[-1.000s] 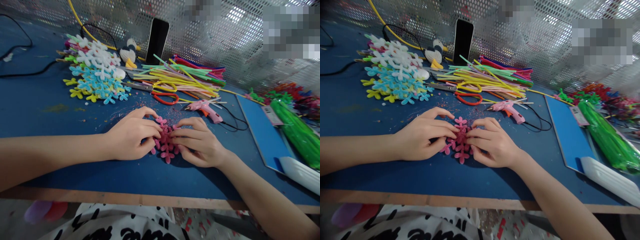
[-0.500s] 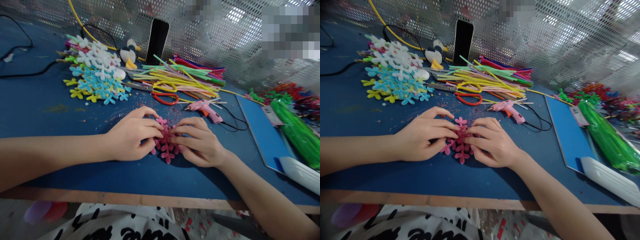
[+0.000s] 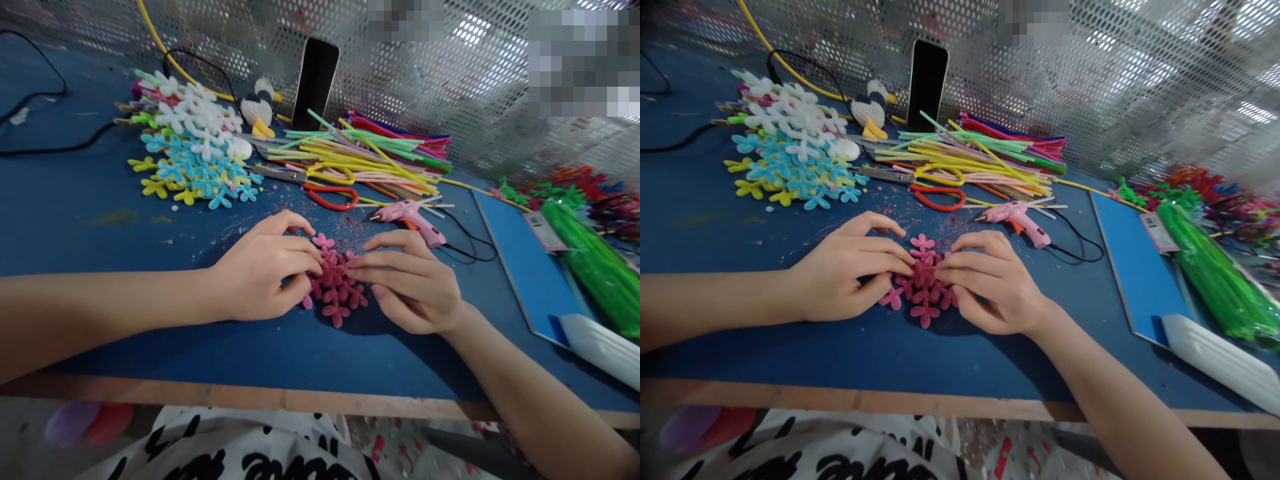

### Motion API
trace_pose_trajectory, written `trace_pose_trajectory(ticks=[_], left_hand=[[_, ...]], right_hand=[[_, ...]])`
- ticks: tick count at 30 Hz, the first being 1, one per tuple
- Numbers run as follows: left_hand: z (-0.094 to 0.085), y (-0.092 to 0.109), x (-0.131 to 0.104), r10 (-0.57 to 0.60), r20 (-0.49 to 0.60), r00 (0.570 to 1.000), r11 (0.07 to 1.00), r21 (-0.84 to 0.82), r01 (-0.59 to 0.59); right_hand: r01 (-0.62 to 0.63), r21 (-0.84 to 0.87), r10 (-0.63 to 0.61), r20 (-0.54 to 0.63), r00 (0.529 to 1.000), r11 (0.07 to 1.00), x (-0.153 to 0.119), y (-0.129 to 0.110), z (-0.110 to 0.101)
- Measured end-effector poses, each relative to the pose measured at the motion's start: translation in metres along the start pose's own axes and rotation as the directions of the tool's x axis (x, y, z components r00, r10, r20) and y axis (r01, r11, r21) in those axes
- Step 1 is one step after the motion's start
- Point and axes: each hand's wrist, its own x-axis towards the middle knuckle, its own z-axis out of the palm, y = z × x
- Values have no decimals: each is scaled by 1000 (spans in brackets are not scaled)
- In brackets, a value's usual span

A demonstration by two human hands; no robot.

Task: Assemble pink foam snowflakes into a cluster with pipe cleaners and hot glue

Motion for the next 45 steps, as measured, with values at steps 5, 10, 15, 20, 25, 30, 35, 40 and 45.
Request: trace_pose_trajectory(ticks=[5, 10, 15, 20, 25, 30, 35, 40, 45], left_hand=[[1, 0, -1, 11, 7, 1000, 1000, 3, -11], [-1, 2, 2, 36, -30, 999, 999, -5, -36], [-2, 5, 3, 84, -49, 995, 996, 26, -83], [-1, 6, 1, 151, -38, 988, 984, 97, -147], [2, 7, -1, 175, -33, 984, 975, 144, -168], [2, 9, -2, 186, -35, 982, 966, 187, -176], [-2, 8, -3, 254, -59, 966, 956, 171, -240], [-1, 10, -2, 271, -131, 954, 955, 159, -250], [3, 11, -1, 265, -150, 953, 956, 173, -238]], right_hand=[[40, 14, -40, 31, 999, 999, -1, 2, 3], [-193, 221, 207, -40, 978, 956, 2, -3, 4], [-321, 438, 377, -45, 925, 840, 5, -10, 5], [-377, 499, 433, 4, 902, 781, 5, -13, 10], [-387, 461, 435, 4, 900, 798, 5, -13, 13], [-381, 393, 419, -11, 908, 837, 9, -17, 14], [-355, 299, 354, 61, 933, 886, 14, -26, 14], [-262, 138, 267, -17, 964, 955, 14, -34, 16], [-207, -82, 187, -201, 961, 975, 15, -41, 21]])
